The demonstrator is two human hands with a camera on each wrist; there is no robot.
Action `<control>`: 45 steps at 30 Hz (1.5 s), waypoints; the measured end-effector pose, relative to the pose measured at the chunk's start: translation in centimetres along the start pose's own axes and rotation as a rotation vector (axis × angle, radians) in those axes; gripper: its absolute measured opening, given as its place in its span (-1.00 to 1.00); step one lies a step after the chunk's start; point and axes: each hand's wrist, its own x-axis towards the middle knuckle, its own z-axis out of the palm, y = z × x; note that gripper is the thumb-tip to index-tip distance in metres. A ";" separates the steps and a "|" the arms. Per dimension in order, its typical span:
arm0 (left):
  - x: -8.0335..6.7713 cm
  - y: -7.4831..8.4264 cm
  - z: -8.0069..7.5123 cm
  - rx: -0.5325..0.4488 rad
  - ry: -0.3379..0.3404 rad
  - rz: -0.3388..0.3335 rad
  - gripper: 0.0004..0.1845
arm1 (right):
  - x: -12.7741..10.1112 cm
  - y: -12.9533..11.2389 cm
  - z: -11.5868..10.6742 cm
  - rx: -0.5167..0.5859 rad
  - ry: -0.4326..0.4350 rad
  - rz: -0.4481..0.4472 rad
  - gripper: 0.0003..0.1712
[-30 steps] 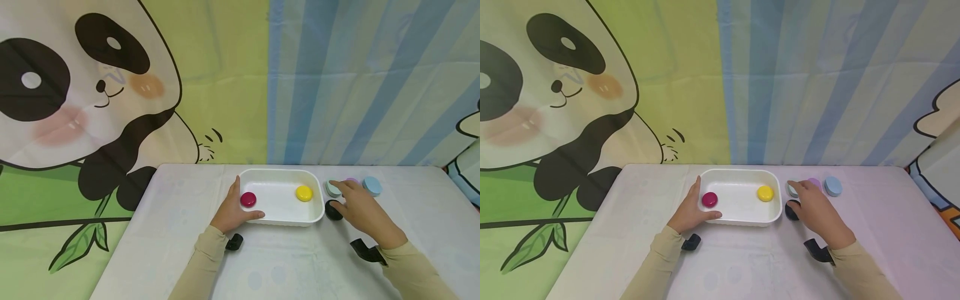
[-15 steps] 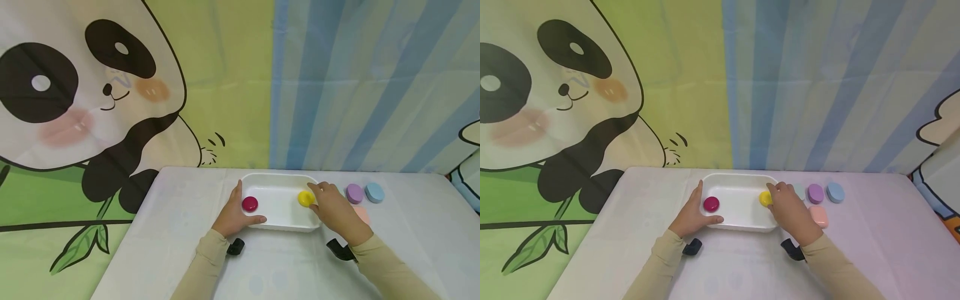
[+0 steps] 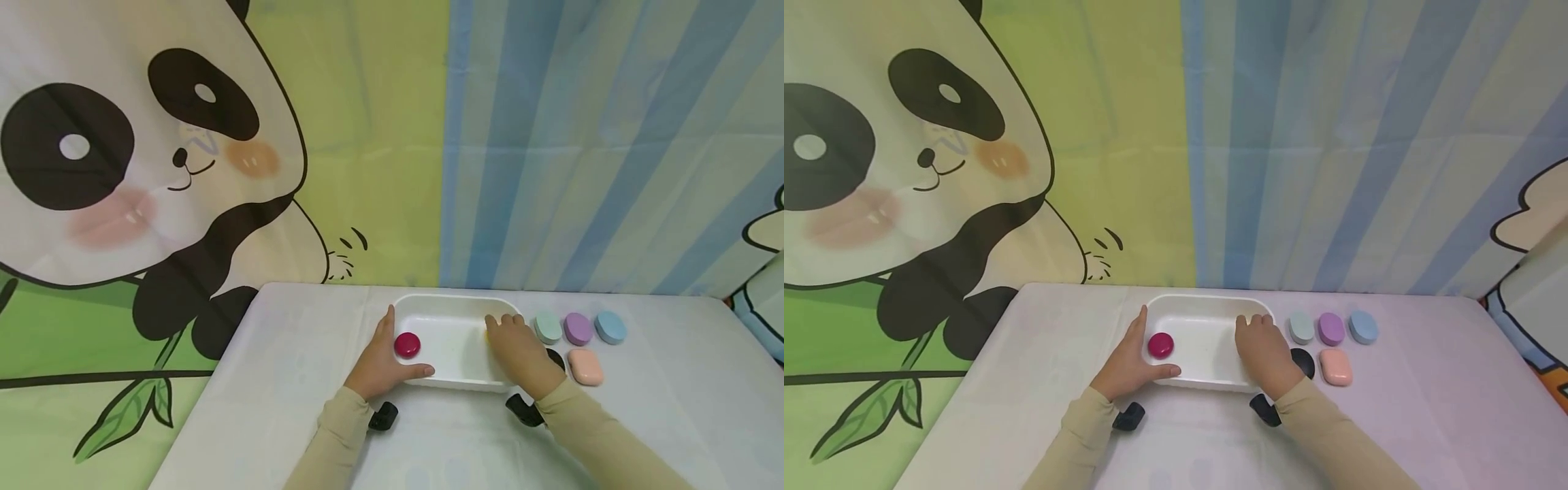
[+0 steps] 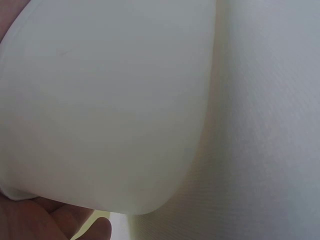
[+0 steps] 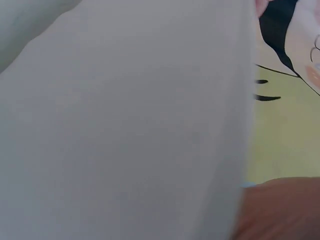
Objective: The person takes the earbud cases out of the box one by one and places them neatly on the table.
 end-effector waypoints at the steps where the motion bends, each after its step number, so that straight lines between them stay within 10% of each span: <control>1: -0.1 0.0 0.0 0.001 0.000 0.002 0.50 | 0.0 -0.1 0.3 -0.034 0.027 -0.012 -0.68; 6: -0.5 0.0 0.0 0.007 0.003 -0.005 0.48 | 0.0 -0.5 1.3 -0.182 0.100 -0.038 -0.88; 13: -0.5 0.1 0.3 -0.002 0.002 0.005 0.46 | 0.4 -0.4 1.5 -0.263 -0.029 -0.073 -0.91; 25: -0.4 0.1 0.1 0.026 -0.005 0.014 0.48 | 1.1 0.9 2.2 -0.100 0.014 -0.074 -0.90; 45: 0.0 0.2 0.0 0.030 -0.001 -0.008 0.50 | 2.2 2.1 1.3 0.169 -0.212 -0.031 -0.58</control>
